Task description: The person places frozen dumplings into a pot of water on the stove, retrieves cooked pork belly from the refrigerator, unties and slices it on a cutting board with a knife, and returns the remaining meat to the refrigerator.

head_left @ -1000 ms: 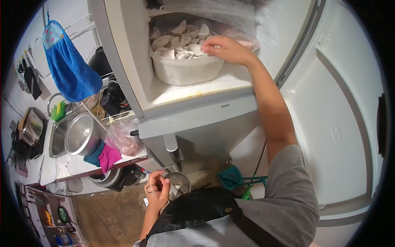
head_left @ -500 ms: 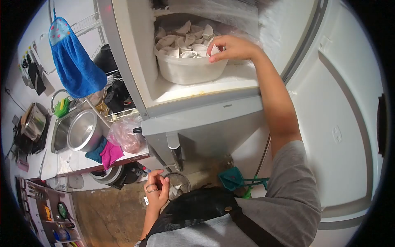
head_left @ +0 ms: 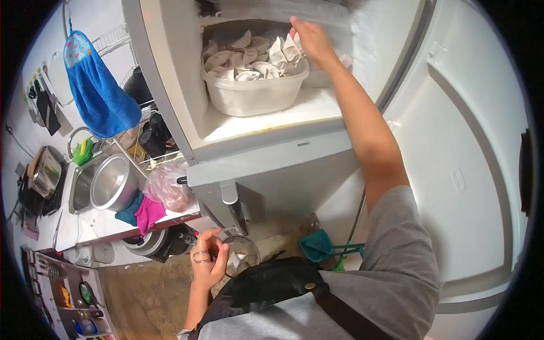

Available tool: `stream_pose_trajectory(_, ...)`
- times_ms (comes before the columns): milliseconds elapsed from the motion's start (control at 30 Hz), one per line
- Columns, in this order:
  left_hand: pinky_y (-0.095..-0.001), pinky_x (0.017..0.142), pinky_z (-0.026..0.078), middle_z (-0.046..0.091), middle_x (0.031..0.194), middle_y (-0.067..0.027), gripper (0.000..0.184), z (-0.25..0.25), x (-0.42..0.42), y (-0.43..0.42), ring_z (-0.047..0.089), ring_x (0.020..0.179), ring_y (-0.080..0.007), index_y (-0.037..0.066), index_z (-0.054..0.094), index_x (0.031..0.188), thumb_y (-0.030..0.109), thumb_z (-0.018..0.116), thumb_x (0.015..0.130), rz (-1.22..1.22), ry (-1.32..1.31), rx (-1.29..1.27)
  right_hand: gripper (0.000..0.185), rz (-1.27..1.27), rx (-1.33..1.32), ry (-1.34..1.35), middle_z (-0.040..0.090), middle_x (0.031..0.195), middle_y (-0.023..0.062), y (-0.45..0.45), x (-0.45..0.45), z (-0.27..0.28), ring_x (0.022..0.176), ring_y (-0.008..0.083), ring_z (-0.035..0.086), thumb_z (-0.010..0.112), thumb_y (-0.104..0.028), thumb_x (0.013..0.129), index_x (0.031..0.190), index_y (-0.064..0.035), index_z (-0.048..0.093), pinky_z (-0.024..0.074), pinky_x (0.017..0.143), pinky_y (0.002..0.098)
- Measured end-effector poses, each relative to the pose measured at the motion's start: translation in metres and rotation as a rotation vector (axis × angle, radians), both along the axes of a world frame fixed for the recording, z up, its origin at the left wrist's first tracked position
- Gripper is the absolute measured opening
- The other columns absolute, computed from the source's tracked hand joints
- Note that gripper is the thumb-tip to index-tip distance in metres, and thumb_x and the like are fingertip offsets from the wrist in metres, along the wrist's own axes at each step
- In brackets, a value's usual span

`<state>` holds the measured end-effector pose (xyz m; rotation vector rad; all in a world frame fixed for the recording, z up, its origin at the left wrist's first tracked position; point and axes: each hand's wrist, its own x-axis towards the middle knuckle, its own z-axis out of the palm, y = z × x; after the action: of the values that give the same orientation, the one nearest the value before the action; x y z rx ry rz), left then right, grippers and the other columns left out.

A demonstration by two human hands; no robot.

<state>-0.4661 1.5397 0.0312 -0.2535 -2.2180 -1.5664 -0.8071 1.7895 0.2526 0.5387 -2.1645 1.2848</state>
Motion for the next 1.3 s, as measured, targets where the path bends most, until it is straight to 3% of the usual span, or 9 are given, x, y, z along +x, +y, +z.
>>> stream_pose_trajectory(167,-0.0223,0.055,0.046,0.06,0.089,-0.0071,0.051,0.032,-0.015,0.007,0.058,0.073,-0.0129,0.003,0.048,0.123,0.007,0.066,0.076,-0.098,-0.039,0.012,0.043,0.079,-0.309,0.077,0.052,0.06,0.0,-0.015,0.052,-0.006,0.06,0.0116,0.046,0.052,-0.039,0.089,0.066,-0.0037,0.059,0.0374,0.058,0.0256)
stream_pose_trajectory(367,-0.0248,0.06,0.049,0.061,0.11,-0.011,0.106,0.039,-0.03,0.012,0.065,0.088,-0.0193,0.006,0.043,0.132,0.051,0.087,0.047,-0.037,-0.073,0.128,0.045,0.468,-0.277,-0.103,0.046,0.048,0.0074,-0.073,0.193,-0.109,0.046,0.0157,0.047,0.053,-0.032,0.091,0.059,0.0006,0.056,0.0344,0.046,0.0316)
stream_pose_trajectory(467,-0.0249,0.066,0.05,0.064,0.097,-0.0073,0.093,0.02,-0.035,0.021,0.063,0.083,-0.0149,0.005,0.051,0.123,0.048,0.087,0.05,0.008,0.111,0.121,0.044,0.489,-0.085,-0.199,0.053,0.054,0.0155,-0.095,0.226,-0.148,0.046,0.024,0.049,0.053,-0.027,0.092,0.059,0.0026,0.054,0.0379,0.047,0.0345)
stream_pose_trajectory(567,-0.0234,0.065,0.048,0.062,0.08,-0.0028,0.05,0.005,-0.028,0.022,0.056,0.071,-0.0088,0.003,0.059,0.093,0.029,0.087,0.06,0.135,0.037,0.065,0.045,0.467,-0.096,-0.371,0.051,0.051,0.0148,-0.11,0.239,-0.166,0.048,0.0266,0.051,0.054,-0.027,0.091,0.056,0.0009,0.053,0.0387,0.048,0.0347)
stream_pose_trajectory(700,-0.0235,0.059,0.047,0.061,0.072,-0.0006,0.037,-0.008,-0.023,0.021,0.056,0.065,-0.0068,0.003,0.058,0.087,0.017,0.084,0.064,0.188,-0.01,0.256,0.038,0.54,-0.098,-0.357,0.05,0.051,0.0138,-0.112,0.241,-0.181,0.049,0.0267,0.055,0.055,-0.028,0.09,0.063,-0.0007,0.053,0.0396,0.048,0.0359)
stream_pose_trajectory(800,-0.0231,0.059,0.047,0.062,0.071,-0.001,0.035,-0.017,-0.027,0.011,0.056,0.065,-0.0063,0.003,0.058,0.085,0.016,0.084,0.064,0.178,0.022,0.172,0.029,0.633,-0.059,-0.229,0.05,0.053,0.0139,-0.112,0.238,-0.194,0.046,0.0269,0.052,0.056,-0.025,0.089,0.074,-0.0009,0.052,0.0386,0.047,0.0352)
stream_pose_trajectory(1000,-0.0225,0.057,0.047,0.063,0.071,-0.0012,0.032,-0.004,-0.026,0.015,0.056,0.063,-0.0058,0.002,0.061,0.085,0.014,0.083,0.065,0.16,0.017,0.101,0.026,0.715,-0.077,-0.428,0.046,0.053,0.0156,-0.11,0.231,-0.197,0.044,0.0272,0.041,0.054,-0.019,0.09,0.072,-0.0004,0.05,0.0366,0.046,0.0332)
stream_pose_trajectory(1167,-0.0219,0.057,0.047,0.063,0.071,-0.0013,0.031,-0.004,-0.026,0.017,0.057,0.063,-0.0058,0.001,0.062,0.087,0.012,0.082,0.066,0.151,0.025,0.147,0.028,0.775,-0.194,-0.517,0.048,0.053,0.0062,-0.111,0.22,-0.212,0.045,0.0127,0.041,0.048,-0.021,0.093,0.074,-0.0007,0.051,0.0345,0.045,0.0272)
stream_pose_trajectory(1300,-0.023,0.063,0.048,0.065,0.079,-0.0037,0.037,-0.027,-0.026,0.001,0.059,0.071,-0.0086,-0.001,0.06,0.094,0.011,0.082,0.067,0.121,-0.02,0.291,0.019,0.787,-0.293,-0.754,0.053,0.062,0.0027,-0.088,0.212,-0.172,0.055,0.0073,0.048,0.044,-0.016,0.09,0.079,-0.0035,0.053,0.0389,0.049,0.0236)
